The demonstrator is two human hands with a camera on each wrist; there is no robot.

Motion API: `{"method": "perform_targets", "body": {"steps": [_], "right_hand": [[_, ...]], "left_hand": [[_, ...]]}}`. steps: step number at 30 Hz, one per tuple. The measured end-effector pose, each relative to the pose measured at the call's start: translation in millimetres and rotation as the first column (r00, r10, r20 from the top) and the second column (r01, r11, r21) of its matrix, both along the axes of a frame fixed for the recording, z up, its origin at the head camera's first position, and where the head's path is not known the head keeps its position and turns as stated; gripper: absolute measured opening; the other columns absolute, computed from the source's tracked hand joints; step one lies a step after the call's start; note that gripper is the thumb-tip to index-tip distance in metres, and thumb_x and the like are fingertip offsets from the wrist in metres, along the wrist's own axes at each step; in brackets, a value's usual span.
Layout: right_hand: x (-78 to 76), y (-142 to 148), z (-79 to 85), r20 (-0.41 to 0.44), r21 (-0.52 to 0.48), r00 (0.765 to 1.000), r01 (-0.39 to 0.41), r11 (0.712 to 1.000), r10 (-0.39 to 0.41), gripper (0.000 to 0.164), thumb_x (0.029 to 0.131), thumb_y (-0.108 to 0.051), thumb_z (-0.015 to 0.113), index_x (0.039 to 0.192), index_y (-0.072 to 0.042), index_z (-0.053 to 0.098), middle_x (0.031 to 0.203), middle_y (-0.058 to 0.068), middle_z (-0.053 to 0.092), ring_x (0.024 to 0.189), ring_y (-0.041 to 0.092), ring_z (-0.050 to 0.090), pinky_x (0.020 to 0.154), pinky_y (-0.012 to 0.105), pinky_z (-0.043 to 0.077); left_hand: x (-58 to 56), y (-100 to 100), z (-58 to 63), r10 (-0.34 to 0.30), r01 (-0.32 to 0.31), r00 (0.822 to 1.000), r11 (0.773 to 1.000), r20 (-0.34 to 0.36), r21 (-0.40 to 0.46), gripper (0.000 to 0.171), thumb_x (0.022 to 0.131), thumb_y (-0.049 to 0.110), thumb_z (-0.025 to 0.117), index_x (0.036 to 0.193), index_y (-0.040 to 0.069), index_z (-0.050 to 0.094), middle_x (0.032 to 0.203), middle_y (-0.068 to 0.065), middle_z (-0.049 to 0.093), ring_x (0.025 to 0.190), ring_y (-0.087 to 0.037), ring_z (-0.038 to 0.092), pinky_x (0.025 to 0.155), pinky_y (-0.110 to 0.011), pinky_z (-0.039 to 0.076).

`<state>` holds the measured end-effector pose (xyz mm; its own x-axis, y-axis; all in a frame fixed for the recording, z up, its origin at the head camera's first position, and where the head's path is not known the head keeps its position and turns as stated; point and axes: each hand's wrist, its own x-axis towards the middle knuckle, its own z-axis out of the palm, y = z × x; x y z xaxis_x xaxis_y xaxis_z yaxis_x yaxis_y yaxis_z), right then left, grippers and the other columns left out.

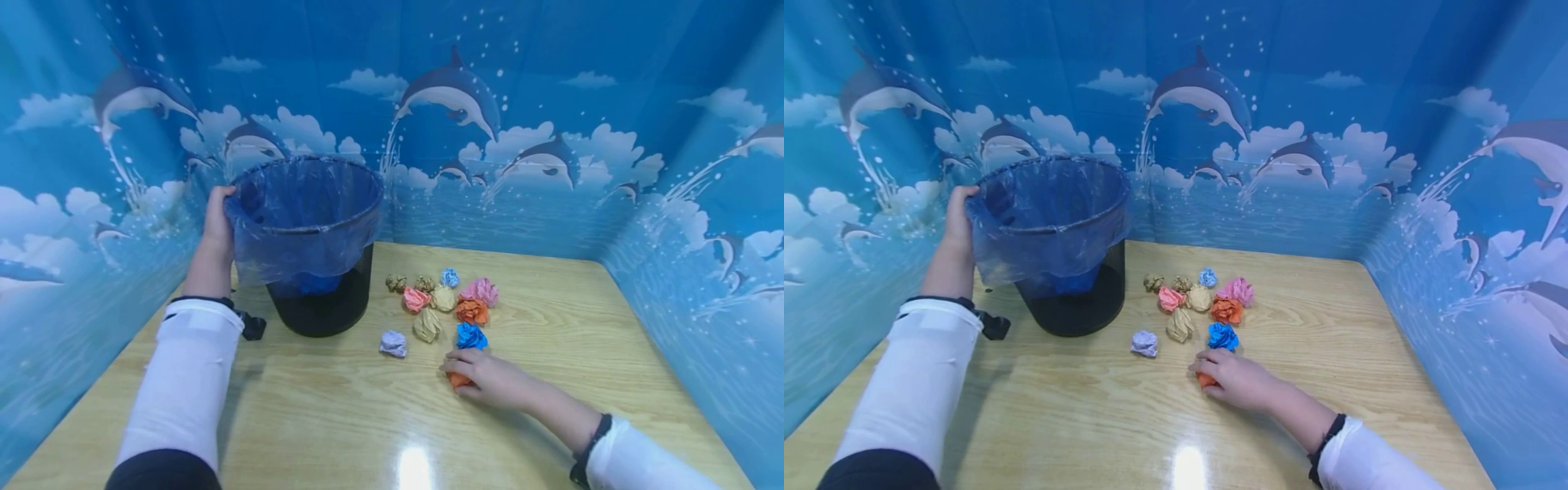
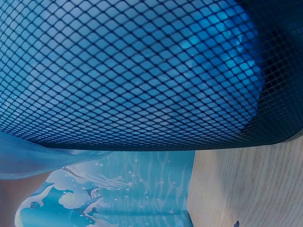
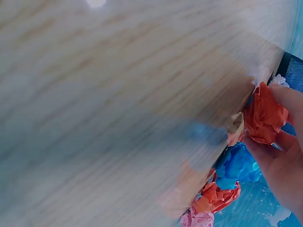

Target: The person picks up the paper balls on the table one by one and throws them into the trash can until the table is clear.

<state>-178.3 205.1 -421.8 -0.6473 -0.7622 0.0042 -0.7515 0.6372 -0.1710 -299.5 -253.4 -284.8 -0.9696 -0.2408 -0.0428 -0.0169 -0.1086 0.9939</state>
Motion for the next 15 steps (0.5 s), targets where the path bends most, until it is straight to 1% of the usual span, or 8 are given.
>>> {"method": "perform_targets", "body": {"steps": [3, 7, 12, 15], "right_hand": [[-0.1, -0.3, 0.3, 0.014, -0.007, 1.000, 0.007, 1.000, -0.007, 0.040, 0.090, -0.022, 0.068, 0.128, -0.011, 0.062, 0.133, 0.016, 0.057, 0.120, 0.034, 0.056, 0.096, 0.047, 0.050], [-0.2, -0.7, 0.9, 0.028, -0.011, 1.000, 0.012, 1.000, -0.012, 0.040, 0.089, -0.020, 0.068, 0.127, -0.010, 0.062, 0.132, 0.015, 0.057, 0.120, 0.034, 0.056, 0.097, 0.047, 0.049], [-0.6, -1.7, 1.2, 0.036, -0.008, 0.999, 0.013, 1.000, -0.013, 0.038, 0.088, -0.018, 0.069, 0.125, -0.009, 0.063, 0.129, 0.014, 0.059, 0.118, 0.033, 0.057, 0.096, 0.045, 0.050], [-0.7, -2.5, 0.2, 0.039, -0.005, 0.999, 0.015, 1.000, -0.015, 0.037, 0.088, -0.018, 0.069, 0.123, -0.009, 0.064, 0.128, 0.013, 0.059, 0.117, 0.032, 0.057, 0.096, 0.045, 0.050]], "left_hand": [[-0.2, -0.2, -0.3, 0.006, -0.006, 1.000, 1.000, 0.008, 0.008, 0.071, 0.092, 0.052, 0.036, 0.156, 0.032, 0.010, 0.159, 0.011, -0.027, 0.145, -0.017, -0.027, 0.120, -0.037, -0.011], [-1.1, 0.2, 0.0, 0.014, -0.014, 1.000, 1.000, 0.016, 0.014, 0.077, 0.092, 0.053, 0.037, 0.156, 0.033, 0.002, 0.159, 0.011, -0.027, 0.145, -0.017, -0.026, 0.120, -0.036, -0.010], [-2.0, 0.5, 0.1, 0.015, -0.015, 1.000, 1.000, 0.017, 0.018, 0.081, 0.091, 0.053, 0.038, 0.156, 0.032, -0.005, 0.158, 0.011, -0.027, 0.145, -0.017, -0.027, 0.120, -0.035, -0.011], [-2.0, 0.4, 0.0, 0.014, -0.014, 1.000, 1.000, 0.015, 0.019, 0.080, 0.091, 0.053, 0.038, 0.156, 0.032, -0.003, 0.158, 0.011, -0.027, 0.145, -0.017, -0.027, 0.120, -0.035, -0.011]]}}
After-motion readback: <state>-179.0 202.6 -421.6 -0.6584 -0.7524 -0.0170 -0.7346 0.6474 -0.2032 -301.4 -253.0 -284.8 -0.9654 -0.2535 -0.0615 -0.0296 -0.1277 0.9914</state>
